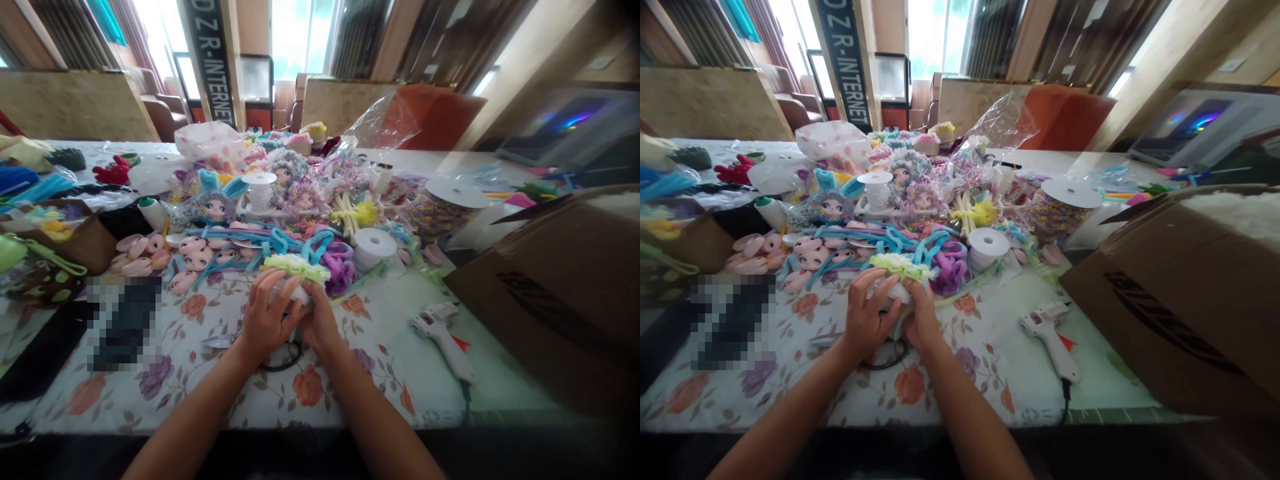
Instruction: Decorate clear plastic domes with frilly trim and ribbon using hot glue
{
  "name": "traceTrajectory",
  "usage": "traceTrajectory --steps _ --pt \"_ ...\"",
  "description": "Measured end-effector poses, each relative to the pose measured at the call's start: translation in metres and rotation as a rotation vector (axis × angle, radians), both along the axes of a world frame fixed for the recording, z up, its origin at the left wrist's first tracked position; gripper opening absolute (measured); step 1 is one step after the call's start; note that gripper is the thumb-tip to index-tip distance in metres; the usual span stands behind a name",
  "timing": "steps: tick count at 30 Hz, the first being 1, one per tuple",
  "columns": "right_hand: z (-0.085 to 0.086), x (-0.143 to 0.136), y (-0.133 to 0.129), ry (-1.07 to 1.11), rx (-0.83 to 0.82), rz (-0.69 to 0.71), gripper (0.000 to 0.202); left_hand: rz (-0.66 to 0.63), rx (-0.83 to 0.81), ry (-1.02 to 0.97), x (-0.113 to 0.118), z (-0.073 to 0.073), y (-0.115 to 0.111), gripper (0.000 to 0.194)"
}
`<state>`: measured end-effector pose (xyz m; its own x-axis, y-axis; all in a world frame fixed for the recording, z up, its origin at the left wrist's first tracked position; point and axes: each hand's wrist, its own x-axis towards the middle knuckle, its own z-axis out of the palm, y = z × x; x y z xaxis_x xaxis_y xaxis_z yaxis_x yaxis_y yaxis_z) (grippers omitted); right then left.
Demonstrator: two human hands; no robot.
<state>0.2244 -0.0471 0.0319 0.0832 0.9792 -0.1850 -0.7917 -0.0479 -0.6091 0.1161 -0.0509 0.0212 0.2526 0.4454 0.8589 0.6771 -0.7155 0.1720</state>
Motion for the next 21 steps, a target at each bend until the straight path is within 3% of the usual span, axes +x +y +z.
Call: traceTrajectory --steps 13,21 --pt "-0.0017 -0.0006 -0.0017 -0.105 -0.006 -0.105 0.024 -0.016 0.005 0.076 0.0019 -0.0002 0.0016 0.047" --pt "-0.0009 0.0021 -0.0001 -0.001 -0.042 0.015 0.021 -0.025 -0.146 -0.133 0.0003 -0.0012 0.0 0.05"
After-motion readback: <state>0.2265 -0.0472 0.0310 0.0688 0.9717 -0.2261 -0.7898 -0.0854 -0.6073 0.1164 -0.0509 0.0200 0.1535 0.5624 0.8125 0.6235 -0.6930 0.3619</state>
